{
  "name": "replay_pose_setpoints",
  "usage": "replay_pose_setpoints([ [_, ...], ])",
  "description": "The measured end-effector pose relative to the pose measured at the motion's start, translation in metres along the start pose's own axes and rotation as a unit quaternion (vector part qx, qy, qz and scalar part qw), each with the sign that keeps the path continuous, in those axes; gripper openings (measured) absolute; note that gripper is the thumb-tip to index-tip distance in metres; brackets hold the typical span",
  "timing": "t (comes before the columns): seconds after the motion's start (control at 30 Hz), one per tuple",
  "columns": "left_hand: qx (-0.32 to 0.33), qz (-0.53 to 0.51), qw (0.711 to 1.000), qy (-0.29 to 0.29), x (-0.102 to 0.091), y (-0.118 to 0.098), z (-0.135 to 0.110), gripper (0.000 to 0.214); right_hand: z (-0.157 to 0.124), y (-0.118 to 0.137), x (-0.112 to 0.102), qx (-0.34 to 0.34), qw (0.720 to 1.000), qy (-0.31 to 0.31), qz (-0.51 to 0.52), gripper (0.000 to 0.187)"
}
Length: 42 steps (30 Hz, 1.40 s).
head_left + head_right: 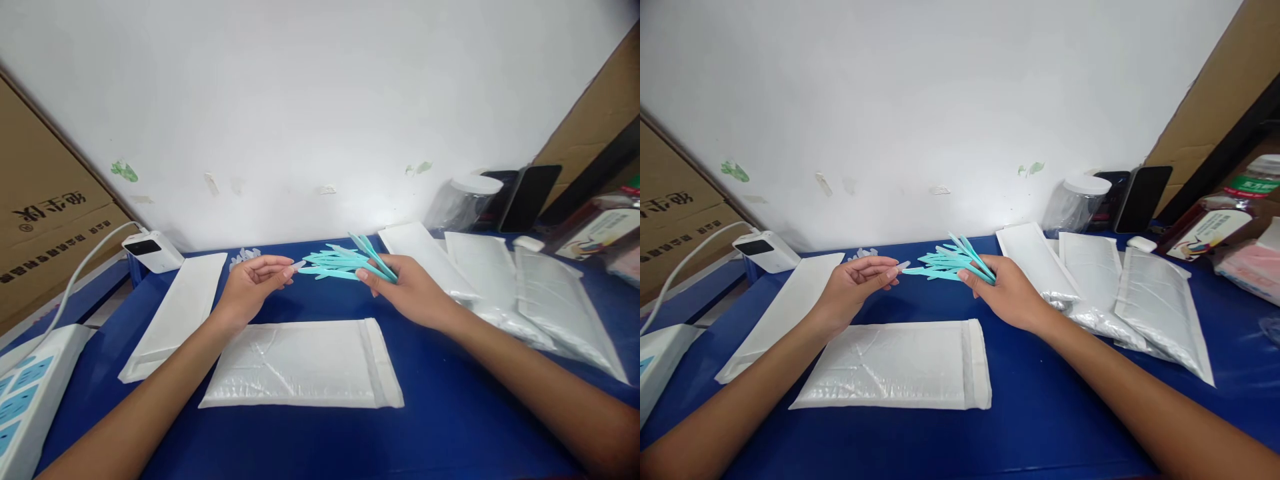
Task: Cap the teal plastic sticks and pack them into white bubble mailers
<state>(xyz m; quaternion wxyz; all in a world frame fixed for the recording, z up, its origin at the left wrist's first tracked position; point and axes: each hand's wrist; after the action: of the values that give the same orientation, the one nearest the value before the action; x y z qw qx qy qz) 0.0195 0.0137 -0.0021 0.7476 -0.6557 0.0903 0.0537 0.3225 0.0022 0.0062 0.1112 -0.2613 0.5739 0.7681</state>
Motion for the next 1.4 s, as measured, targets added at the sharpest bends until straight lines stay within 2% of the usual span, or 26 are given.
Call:
replay_pose_setpoints([
  [0.2,-0.005,-0.002,1.0,0.008,-0.002,-0.003,-0.001,0.039,0.003,0.003,-0.002,-0.004,1.0,-0.024,-0.005,0.048],
  [0.43,0.008,0.029,0.999,0.029,0.002,-0.003,-0.002,0.035,-0.001,0.001,0.001,-0.012,1.0,-0.001,0.004,0.044],
  [0.63,0.012,0.001,0.997,0.073,0.006,-0.002,-0.006,0.03,-0.005,0.003,0.005,-0.038,0.997,0.064,0.024,0.039],
  [0.83,0.007,-0.006,0.993,0.121,0.014,-0.002,-0.012,0.022,-0.012,0.002,0.014,-0.056,0.981,0.182,-0.044,0.037],
  [1.0,0.007,0.003,0.986,0.165,0.024,-0.004,-0.02,0.021,-0.019,0.007,0.018,-0.074,0.969,0.211,-0.105,0.037],
  [1.1,0.014,0.037,0.982,0.187,0.031,-0.009,-0.028,0.023,-0.021,0.011,0.018,-0.081,0.964,0.218,-0.132,0.029],
  [1.17,0.042,0.097,0.978,0.179,0.032,-0.015,-0.033,0.036,-0.02,0.012,0.016,-0.086,0.962,0.215,-0.144,0.024],
  [1.23,0.076,0.19,0.961,0.186,0.027,-0.023,-0.039,0.07,-0.018,0.011,0.011,-0.087,0.968,0.19,-0.141,0.024],
  [1.3,0.098,0.295,0.921,0.236,0.021,-0.03,-0.044,0.111,-0.014,0.01,0.002,-0.08,0.977,0.148,-0.135,0.028],
  [1.33,0.104,0.342,0.895,0.268,0.018,-0.033,-0.047,0.123,-0.013,0.009,-0.003,-0.072,0.979,0.134,-0.135,0.031],
  [1.4,0.118,0.411,0.849,0.31,0.018,-0.037,-0.053,0.128,-0.01,0.009,-0.015,-0.055,0.977,0.138,-0.15,0.037],
])
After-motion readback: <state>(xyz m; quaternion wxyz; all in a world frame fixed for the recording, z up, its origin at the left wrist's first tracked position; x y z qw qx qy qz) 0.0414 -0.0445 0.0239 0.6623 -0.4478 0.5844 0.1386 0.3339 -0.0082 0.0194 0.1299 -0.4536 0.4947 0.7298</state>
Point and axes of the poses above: each hand's wrist, its own z-axis towards the middle knuckle, its own x-axis out of the palm, y = z × x, and after that the axes turned 1 degree about z, right-handed
